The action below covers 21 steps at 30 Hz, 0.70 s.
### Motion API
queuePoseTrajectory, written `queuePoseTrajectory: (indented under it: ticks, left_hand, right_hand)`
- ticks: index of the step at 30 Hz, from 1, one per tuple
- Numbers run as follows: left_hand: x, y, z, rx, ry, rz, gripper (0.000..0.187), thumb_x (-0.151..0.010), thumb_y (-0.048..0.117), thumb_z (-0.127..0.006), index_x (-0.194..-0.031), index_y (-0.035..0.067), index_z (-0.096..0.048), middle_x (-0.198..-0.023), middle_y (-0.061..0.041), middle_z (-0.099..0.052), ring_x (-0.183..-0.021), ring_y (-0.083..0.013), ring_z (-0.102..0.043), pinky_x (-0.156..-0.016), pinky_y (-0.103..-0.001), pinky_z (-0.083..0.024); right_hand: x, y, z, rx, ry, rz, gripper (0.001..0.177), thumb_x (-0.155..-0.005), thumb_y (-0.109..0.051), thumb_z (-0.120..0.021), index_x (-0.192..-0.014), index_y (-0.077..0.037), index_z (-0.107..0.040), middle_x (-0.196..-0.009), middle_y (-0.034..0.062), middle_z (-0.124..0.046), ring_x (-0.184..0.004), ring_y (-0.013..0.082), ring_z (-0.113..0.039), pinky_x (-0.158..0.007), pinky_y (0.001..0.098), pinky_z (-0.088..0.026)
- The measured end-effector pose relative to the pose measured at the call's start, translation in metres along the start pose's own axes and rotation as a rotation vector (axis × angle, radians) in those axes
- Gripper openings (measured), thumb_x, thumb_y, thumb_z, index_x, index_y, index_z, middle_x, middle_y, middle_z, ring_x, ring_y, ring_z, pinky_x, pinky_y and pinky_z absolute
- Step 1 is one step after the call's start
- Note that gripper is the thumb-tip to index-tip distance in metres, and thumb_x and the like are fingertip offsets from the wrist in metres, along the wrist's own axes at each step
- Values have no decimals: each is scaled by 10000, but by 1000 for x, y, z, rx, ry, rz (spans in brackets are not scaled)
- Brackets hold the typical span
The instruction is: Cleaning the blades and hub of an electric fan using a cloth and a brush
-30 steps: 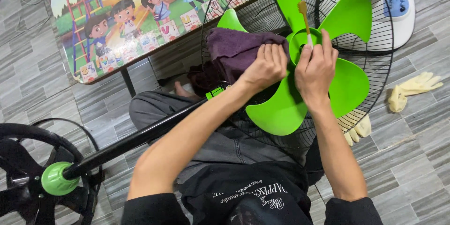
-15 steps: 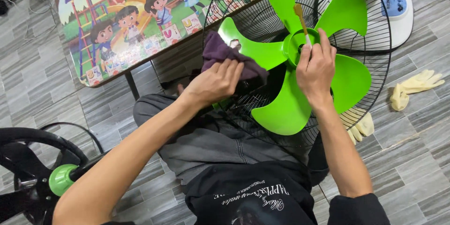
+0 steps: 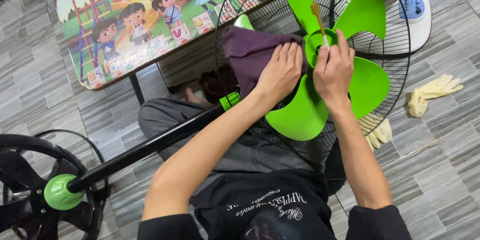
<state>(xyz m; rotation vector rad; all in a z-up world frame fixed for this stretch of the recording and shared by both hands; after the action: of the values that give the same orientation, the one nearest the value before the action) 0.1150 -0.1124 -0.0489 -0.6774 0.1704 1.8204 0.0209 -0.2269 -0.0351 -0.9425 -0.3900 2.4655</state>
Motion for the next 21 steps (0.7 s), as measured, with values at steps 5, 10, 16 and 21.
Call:
queuePoseTrajectory:
  ticks: [5, 10, 16, 21]
  left_hand:
    - [-7, -12, -46, -47, 93, -49, 426, -946, 105, -422, -1282, -75, -613, -1217, -268, -676, -1163, -380, -667, -1060, -481, -471]
    - [-5, -28, -63, -87, 307, -161, 371, -900, 70, -454, -1164, -64, -678, -1059, -303, -695, -990, -429, -715, -905, -509, -555]
    - [25, -74, -3, -60, 275, -235, 352, -877, 109, -510, -1123, -46, -708, -1012, -248, -746, -900, -358, -758, -811, -431, -582]
    - [51, -103, 43, -133, 223, -268, 302, -878, 115, -527, -1070, -19, -718, -967, -207, -743, -751, -311, -735, -680, -388, -557]
  right_hand:
    - [2, -8, 0, 21, 26, -10, 425, -1143, -225, -470, -865, 54, -628, -1447, 288, -548, -1008, 459, -609, -863, 530, -477]
    - [3, -5, -5, 93, 50, -31, 408, -1127, -244, -504, -844, 28, -618, -1442, 268, -557, -973, 470, -615, -826, 543, -474]
    - [0, -17, 4, 20, -24, -112, 415, -1140, -234, -431, -874, 0, -647, -1416, 302, -557, -986, 418, -628, -837, 486, -481]
    - [2, -13, 5, -11, -46, -89, 427, -1144, -225, -442, -864, 44, -619, -1433, 350, -528, -1041, 512, -620, -886, 581, -472]
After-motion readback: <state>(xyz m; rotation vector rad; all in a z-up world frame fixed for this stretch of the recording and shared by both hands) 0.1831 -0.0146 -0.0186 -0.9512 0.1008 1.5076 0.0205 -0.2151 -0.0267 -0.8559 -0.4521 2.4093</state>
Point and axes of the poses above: each hand's wrist, its own x-axis away from the middle knuckle, its own z-axis out of the back of the hand, y = z × x, the point moved 2 cm from there along -x, towards the middle knuckle
